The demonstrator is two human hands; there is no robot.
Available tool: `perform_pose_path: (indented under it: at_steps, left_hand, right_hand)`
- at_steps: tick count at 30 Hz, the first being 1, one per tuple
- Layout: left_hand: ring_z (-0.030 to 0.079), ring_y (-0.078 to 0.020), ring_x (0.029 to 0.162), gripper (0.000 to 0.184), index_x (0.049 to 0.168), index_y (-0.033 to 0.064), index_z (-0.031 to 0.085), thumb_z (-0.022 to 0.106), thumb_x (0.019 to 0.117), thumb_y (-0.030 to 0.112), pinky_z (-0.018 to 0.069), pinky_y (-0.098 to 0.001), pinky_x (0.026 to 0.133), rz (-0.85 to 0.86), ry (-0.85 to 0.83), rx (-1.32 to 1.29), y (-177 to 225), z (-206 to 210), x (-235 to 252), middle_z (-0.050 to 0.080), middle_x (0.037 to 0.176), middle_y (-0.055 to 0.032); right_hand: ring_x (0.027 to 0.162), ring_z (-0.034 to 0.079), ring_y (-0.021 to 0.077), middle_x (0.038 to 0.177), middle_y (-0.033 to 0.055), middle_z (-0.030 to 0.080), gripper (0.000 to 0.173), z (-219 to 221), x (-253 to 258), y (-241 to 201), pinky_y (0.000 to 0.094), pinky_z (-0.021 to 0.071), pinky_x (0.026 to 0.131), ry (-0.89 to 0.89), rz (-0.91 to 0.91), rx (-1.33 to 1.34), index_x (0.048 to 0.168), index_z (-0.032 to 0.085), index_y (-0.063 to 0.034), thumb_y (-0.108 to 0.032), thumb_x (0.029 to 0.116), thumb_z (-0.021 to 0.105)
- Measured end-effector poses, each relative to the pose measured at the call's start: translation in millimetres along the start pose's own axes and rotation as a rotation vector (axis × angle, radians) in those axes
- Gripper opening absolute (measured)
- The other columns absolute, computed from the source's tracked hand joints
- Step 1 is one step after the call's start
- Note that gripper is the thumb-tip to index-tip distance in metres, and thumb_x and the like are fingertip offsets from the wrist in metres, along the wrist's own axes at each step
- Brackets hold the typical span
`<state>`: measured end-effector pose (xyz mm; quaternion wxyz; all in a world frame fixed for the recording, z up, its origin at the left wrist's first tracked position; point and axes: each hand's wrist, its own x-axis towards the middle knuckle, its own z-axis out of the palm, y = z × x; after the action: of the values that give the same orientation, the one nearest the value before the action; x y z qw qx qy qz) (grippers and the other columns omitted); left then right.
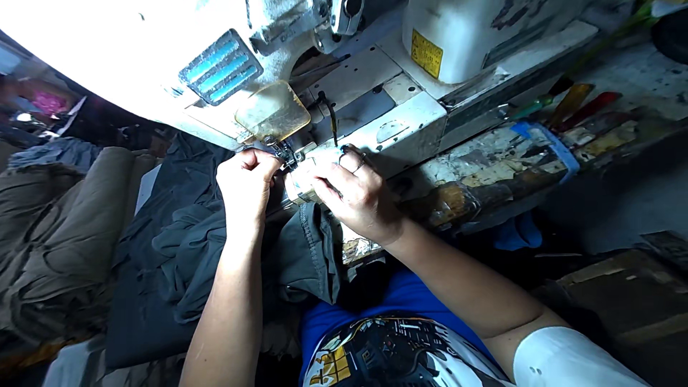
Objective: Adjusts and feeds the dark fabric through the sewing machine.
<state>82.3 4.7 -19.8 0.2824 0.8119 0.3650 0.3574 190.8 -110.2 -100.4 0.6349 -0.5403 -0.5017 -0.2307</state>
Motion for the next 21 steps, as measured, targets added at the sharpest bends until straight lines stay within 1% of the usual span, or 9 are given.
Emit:
perform_pose_path:
  at_steps: [2, 7, 9, 12, 14, 17, 21]
  left_hand:
    - [0.051, 0.0050, 0.051, 0.016, 0.072, 0.0129, 0.067, 0.069, 0.0854, 0.004, 0.0421, -0.0135, 0.051, 0.009, 0.002, 0.003, -0.7, 0.0, 0.2, 0.058, 0.059, 0.0117]
    - [0.050, 0.0044, 0.052, 0.015, 0.073, 0.0123, 0.067, 0.070, 0.0857, 0.005, 0.0414, -0.0138, 0.052, 0.006, -0.004, 0.017, 1.4, -0.6, -0.8, 0.058, 0.060, 0.0112]
    - [0.050, 0.0047, 0.052, 0.015, 0.073, 0.0126, 0.067, 0.069, 0.0857, 0.005, 0.0415, -0.0137, 0.052, 0.007, -0.013, 0.019, 0.5, -1.1, 0.0, 0.058, 0.060, 0.0112]
    - [0.051, 0.0044, 0.052, 0.014, 0.073, 0.0125, 0.068, 0.069, 0.0853, 0.006, 0.0419, -0.0140, 0.051, 0.013, -0.032, 0.030, -2.4, -3.1, 1.9, 0.058, 0.060, 0.0111]
    - [0.051, 0.0043, 0.052, 0.013, 0.074, 0.0127, 0.068, 0.069, 0.0852, 0.006, 0.0427, -0.0139, 0.052, 0.016, -0.033, 0.027, -3.0, -3.8, 1.5, 0.058, 0.061, 0.0109]
    - [0.051, 0.0045, 0.053, 0.012, 0.075, 0.0128, 0.068, 0.069, 0.0853, 0.007, 0.0425, -0.0140, 0.053, 0.029, -0.024, 0.025, -3.9, -4.1, -0.8, 0.058, 0.061, 0.0112]
    - [0.052, 0.0047, 0.054, 0.012, 0.075, 0.0125, 0.068, 0.069, 0.0856, 0.006, 0.0424, -0.0131, 0.053, 0.040, -0.006, 0.020, -1.7, -3.5, -3.7, 0.059, 0.062, 0.0115]
  right_hand:
    - [0.093, 0.068, 0.0237, 0.088, 0.0115, 0.070, 0.008, 0.0, 0.1, -0.1, 0.0313, 0.0535, 0.092, -0.002, -0.001, -0.005, 0.094, 0.077, -0.0039, -0.006, 0.0888, 0.071]
    - [0.095, 0.070, 0.0238, 0.089, 0.0126, 0.073, 0.008, 1.9, 1.8, 0.6, 0.0323, 0.0544, 0.095, 0.014, -0.012, -0.004, 0.094, 0.078, -0.0022, -0.004, 0.0895, 0.071]
    - [0.096, 0.070, 0.0244, 0.090, 0.0125, 0.072, 0.009, 1.4, 0.5, 0.3, 0.0330, 0.0543, 0.095, 0.002, -0.004, -0.006, 0.095, 0.077, -0.0027, -0.005, 0.0891, 0.071]
    - [0.095, 0.068, 0.0246, 0.089, 0.0120, 0.070, 0.007, 0.8, -0.4, 0.1, 0.0326, 0.0540, 0.093, -0.004, -0.002, -0.004, 0.093, 0.077, -0.0032, -0.005, 0.0893, 0.071]
    - [0.096, 0.069, 0.0249, 0.090, 0.0121, 0.071, 0.008, 0.1, -0.2, 0.3, 0.0335, 0.0538, 0.095, -0.011, -0.002, 0.001, 0.094, 0.077, -0.0032, -0.005, 0.0895, 0.071]
    - [0.094, 0.069, 0.0240, 0.088, 0.0116, 0.071, 0.008, 1.0, -0.2, 0.8, 0.0327, 0.0538, 0.094, 0.003, -0.004, 0.002, 0.093, 0.077, -0.0034, -0.005, 0.0885, 0.071]
    - [0.096, 0.069, 0.0256, 0.090, 0.0127, 0.071, 0.008, -0.4, -0.6, 0.1, 0.0361, 0.0539, 0.096, -0.016, -0.004, 0.013, 0.093, 0.077, -0.0029, -0.004, 0.0885, 0.072]
